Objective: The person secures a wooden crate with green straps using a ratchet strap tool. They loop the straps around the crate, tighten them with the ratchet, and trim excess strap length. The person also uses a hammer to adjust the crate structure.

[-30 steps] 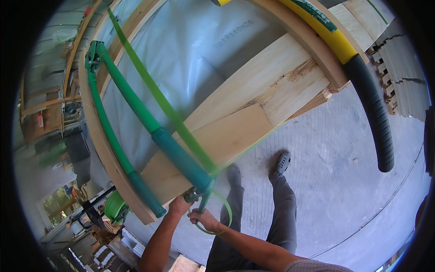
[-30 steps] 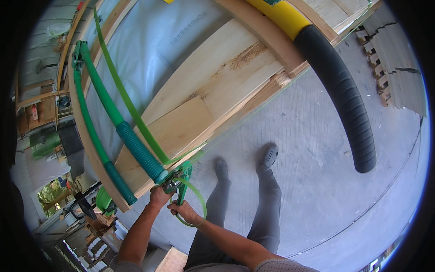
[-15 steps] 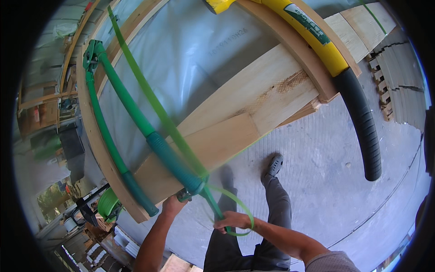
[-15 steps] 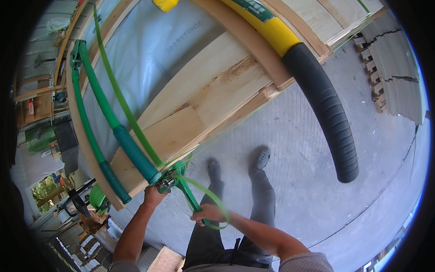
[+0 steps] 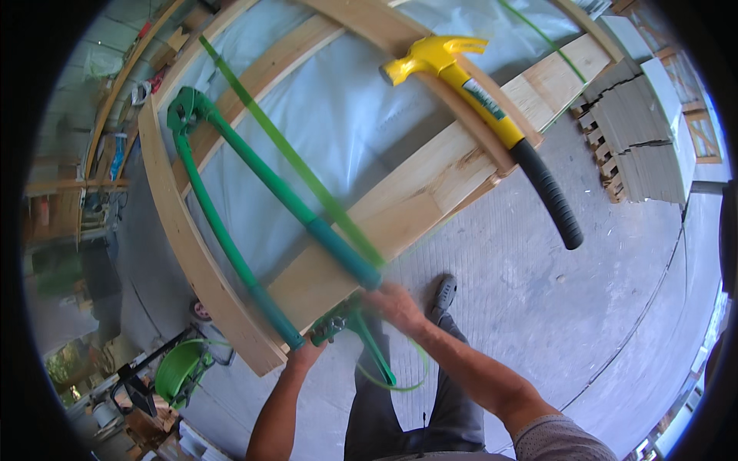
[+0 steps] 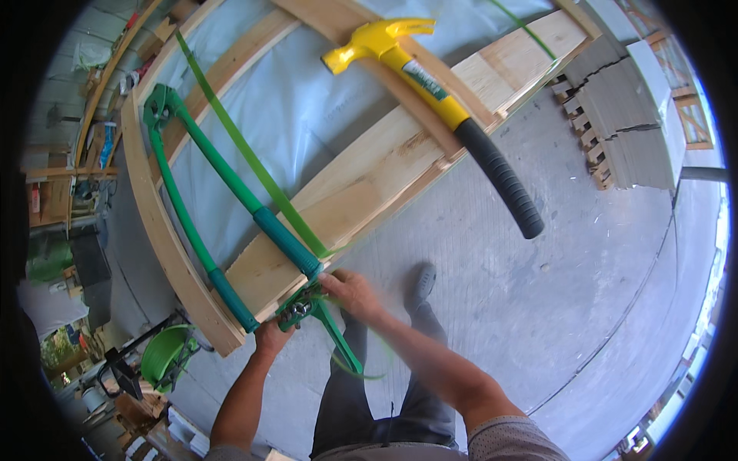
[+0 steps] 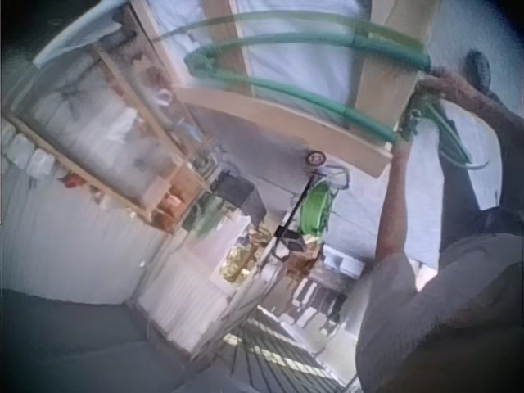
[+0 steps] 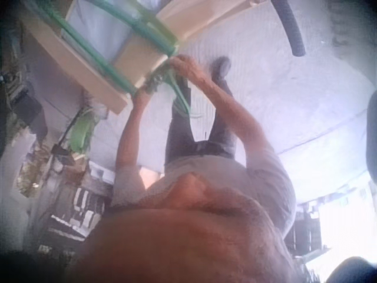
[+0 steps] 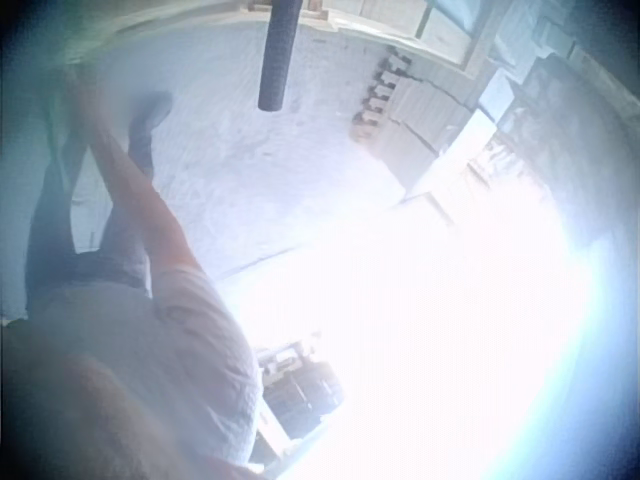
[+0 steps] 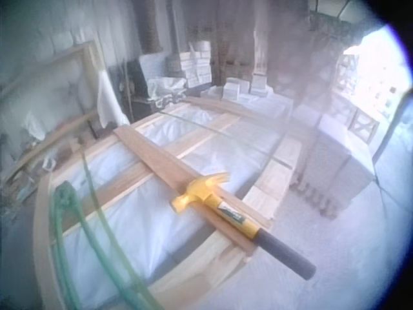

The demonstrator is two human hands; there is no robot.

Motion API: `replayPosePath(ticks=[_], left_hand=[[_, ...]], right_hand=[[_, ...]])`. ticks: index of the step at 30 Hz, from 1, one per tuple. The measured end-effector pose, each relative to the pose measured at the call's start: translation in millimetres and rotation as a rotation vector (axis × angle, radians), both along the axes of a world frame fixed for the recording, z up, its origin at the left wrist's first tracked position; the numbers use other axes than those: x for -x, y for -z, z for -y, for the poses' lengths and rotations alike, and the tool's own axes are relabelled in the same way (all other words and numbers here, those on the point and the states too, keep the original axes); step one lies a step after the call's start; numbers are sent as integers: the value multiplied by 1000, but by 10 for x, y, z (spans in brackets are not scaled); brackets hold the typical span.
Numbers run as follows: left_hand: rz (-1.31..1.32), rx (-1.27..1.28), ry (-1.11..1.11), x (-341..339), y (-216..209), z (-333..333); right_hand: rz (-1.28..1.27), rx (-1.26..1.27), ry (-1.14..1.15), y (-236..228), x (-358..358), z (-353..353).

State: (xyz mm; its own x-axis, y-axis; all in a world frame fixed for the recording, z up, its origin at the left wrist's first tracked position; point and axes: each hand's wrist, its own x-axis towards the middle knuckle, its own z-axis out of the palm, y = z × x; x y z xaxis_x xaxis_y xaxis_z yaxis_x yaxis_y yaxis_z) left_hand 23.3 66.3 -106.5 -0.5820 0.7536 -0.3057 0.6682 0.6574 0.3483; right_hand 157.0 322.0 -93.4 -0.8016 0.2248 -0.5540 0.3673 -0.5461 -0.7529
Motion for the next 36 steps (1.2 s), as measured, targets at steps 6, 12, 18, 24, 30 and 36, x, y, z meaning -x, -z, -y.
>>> replayPosePath(ticks=[6, 12, 18, 24, 30, 36], left_hand=[[-62, 14, -67, -19, 39, 31], [-198, -123, 25, 1, 144, 137], [-165, 59, -5, -45, 125, 160], [-36, 165, -127, -62, 17, 105], [-102, 71, -58, -70, 74, 108], [4, 227, -12, 3, 69, 68]], right_hand=[[79, -50, 177, 117, 97, 262], [87, 71, 273, 68, 188, 229], [286, -1071, 332, -412, -144, 305], [104, -975, 66, -579, -1057, 1341], [334, 153, -217, 233, -899, 1835], [141, 679, 96, 361, -285, 2103]])
